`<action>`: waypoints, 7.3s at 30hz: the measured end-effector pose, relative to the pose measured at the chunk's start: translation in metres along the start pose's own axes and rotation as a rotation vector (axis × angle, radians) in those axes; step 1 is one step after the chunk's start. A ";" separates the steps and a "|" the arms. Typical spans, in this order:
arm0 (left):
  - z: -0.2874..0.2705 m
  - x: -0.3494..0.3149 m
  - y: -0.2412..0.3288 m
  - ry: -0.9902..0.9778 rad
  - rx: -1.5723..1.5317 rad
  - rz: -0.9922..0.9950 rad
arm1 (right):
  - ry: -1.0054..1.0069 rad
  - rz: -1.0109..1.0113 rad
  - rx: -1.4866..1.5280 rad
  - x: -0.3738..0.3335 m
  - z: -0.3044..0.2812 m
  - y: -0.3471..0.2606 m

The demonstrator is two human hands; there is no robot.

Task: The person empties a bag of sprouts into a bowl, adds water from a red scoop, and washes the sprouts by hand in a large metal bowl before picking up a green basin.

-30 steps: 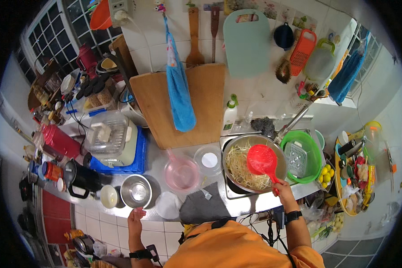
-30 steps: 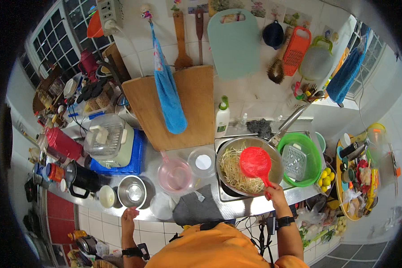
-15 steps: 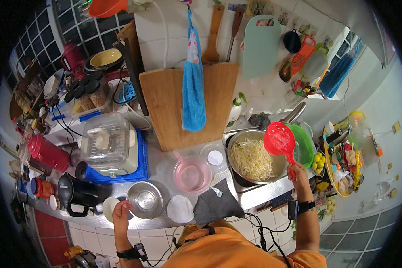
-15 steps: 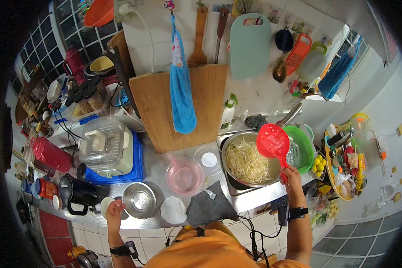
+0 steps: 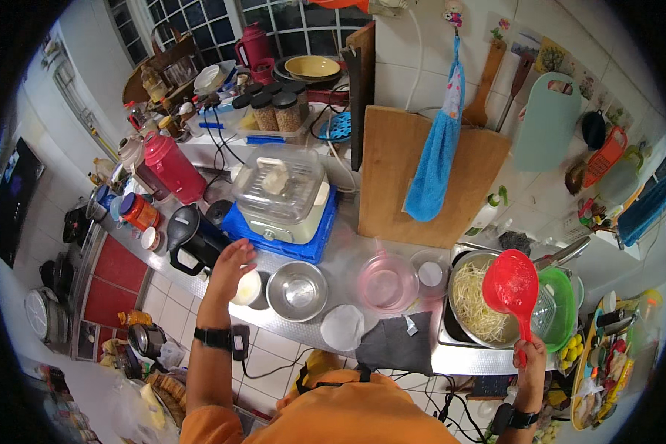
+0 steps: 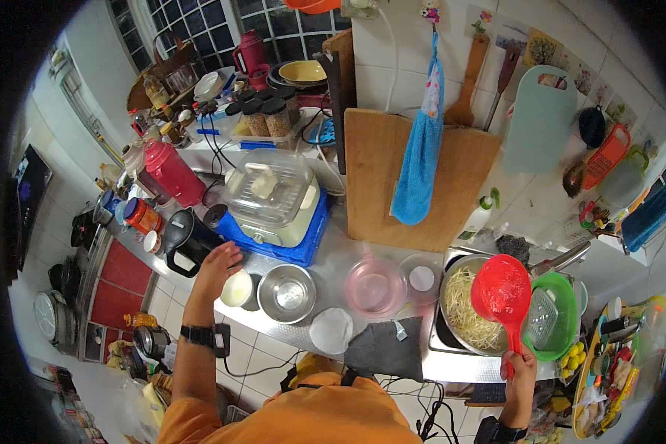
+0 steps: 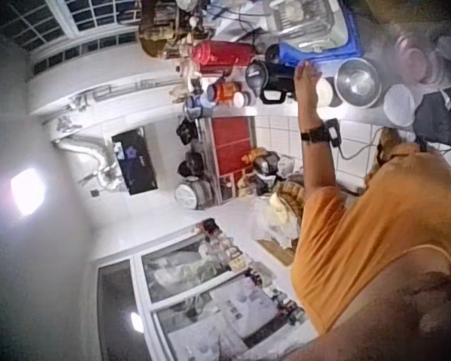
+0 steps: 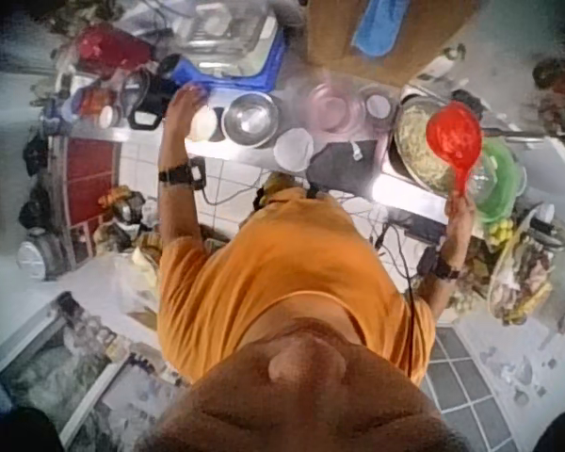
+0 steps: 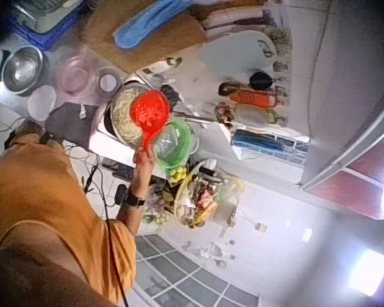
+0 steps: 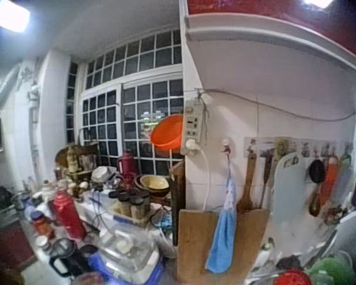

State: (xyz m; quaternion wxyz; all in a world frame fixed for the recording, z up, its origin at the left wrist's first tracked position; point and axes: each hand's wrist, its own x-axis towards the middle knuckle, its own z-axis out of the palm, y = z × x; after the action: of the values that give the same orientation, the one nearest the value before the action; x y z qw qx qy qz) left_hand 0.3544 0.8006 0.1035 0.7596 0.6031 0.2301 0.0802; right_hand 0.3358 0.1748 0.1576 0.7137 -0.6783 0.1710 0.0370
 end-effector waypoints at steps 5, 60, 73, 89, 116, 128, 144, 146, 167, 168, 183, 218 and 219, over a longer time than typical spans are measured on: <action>-0.012 0.074 0.008 0.083 0.028 -0.076 | -0.087 0.038 0.036 -0.019 0.037 -0.013; -0.077 0.211 0.051 -0.201 -0.534 0.035 | -0.392 0.122 -0.126 0.031 0.342 0.000; -0.139 0.126 0.119 0.041 -0.604 0.337 | -0.368 0.056 -0.425 0.072 0.405 -0.042; -0.170 0.080 0.125 0.140 -0.638 0.339 | -0.318 -0.069 -0.665 0.099 0.446 -0.068; -0.195 0.067 0.124 0.149 -0.617 0.336 | -0.039 -0.845 -1.308 0.095 0.504 -0.032; -0.189 0.067 0.123 0.247 -0.580 0.343 | -0.037 -1.067 -1.342 0.067 0.491 -0.012; -0.130 0.115 0.108 -0.055 -0.535 0.156 | -0.283 -0.063 0.206 0.040 0.392 0.007; -0.118 0.141 0.087 -0.162 -0.518 0.171 | -0.265 -0.079 0.170 0.027 0.377 0.013; -0.041 0.236 0.047 -0.179 0.259 -0.050 | 0.012 -0.010 0.139 -0.060 0.293 0.066; -0.042 0.239 0.041 -0.124 0.328 -0.006 | 0.018 -0.006 0.131 -0.059 0.293 0.066; -0.052 0.139 -0.063 -0.095 0.758 0.278 | -0.077 -0.048 0.166 -0.035 0.291 0.045; 0.065 -0.021 -0.002 -0.677 -0.347 -0.195 | -0.786 -0.137 -0.325 -0.004 0.412 0.011; 0.068 -0.018 -0.002 -0.521 -0.373 -0.264 | -0.779 -0.318 -0.428 -0.004 0.424 0.016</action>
State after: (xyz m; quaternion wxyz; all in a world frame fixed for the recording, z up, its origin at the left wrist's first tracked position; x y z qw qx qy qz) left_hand 0.3686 0.7335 0.1174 0.8937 0.4193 0.0858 -0.1349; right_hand 0.4093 0.5926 0.1525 0.5657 -0.7635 -0.2269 0.2134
